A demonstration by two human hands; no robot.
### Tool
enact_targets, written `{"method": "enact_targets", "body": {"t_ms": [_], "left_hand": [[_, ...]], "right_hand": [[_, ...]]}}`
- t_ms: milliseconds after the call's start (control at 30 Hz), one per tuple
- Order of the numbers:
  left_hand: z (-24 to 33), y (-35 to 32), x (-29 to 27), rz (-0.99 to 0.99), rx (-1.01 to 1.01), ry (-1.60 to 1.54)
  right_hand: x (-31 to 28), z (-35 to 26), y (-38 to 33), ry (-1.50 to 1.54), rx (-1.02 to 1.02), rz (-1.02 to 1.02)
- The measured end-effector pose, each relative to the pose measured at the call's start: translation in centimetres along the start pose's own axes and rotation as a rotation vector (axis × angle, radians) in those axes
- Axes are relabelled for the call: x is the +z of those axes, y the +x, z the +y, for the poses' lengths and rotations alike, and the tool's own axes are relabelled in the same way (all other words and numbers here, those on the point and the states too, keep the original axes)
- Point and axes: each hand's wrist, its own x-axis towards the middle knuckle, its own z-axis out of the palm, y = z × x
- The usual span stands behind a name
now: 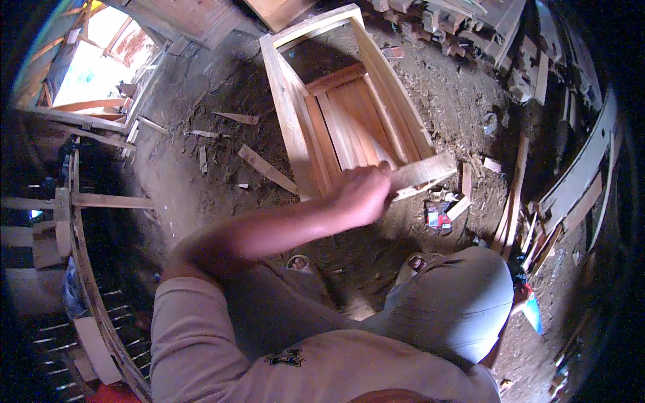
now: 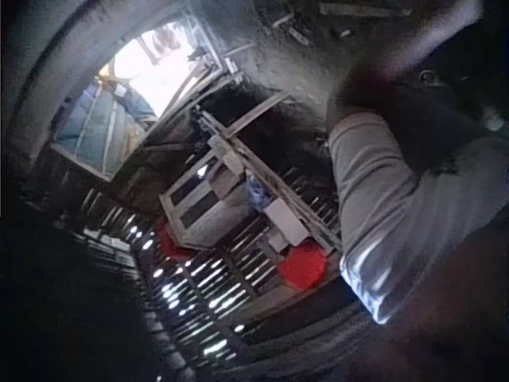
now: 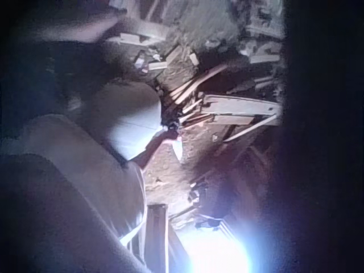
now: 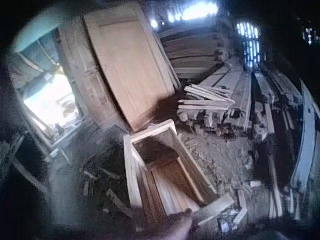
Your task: The person assembles a small wooden box-like frame by hand, positioning planks and using a hammer to drive nails into the joints. The person repeatedly adjusts the frame and hammers nails at multiple corners to secure the structure.
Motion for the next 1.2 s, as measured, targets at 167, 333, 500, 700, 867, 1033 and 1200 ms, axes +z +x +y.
{"method": "enact_targets", "body": {"t_ms": [167, 333, 500, 700, 867, 1033, 1200], "left_hand": [[4.0, -1.5, 0.4, -0.081, 0.000, -0.276], [7.9, -0.1, -1.4, -0.307, 0.030, -0.485], [5.9, 2.4, -1.4, -0.189, 0.288, -0.587], [-10.9, 5.4, -13.9, 0.436, 0.233, -0.734], [-34.1, 3.9, -14.7, 0.840, -0.130, -1.011], [-37.9, 7.7, -11.3, 0.756, -0.118, -1.146], [-36.3, 9.1, -10.6, 1.054, 0.195, -0.793]], "right_hand": [[-2.3, -6.3, 4.1, 0.186, -0.124, 0.040], [-3.8, -24.5, 10.3, 0.444, -0.482, -0.038], [0.9, -50.9, 5.3, 0.644, -0.722, -0.384], [10.4, -69.3, -10.3, 0.416, -1.054, -0.603], [23.8, -75.9, -20.1, 0.419, -1.250, -0.807], [33.5, -78.2, -27.3, 0.437, -1.252, -0.687], [36.8, -79.5, -30.7, 0.529, -1.385, -0.661]]}}
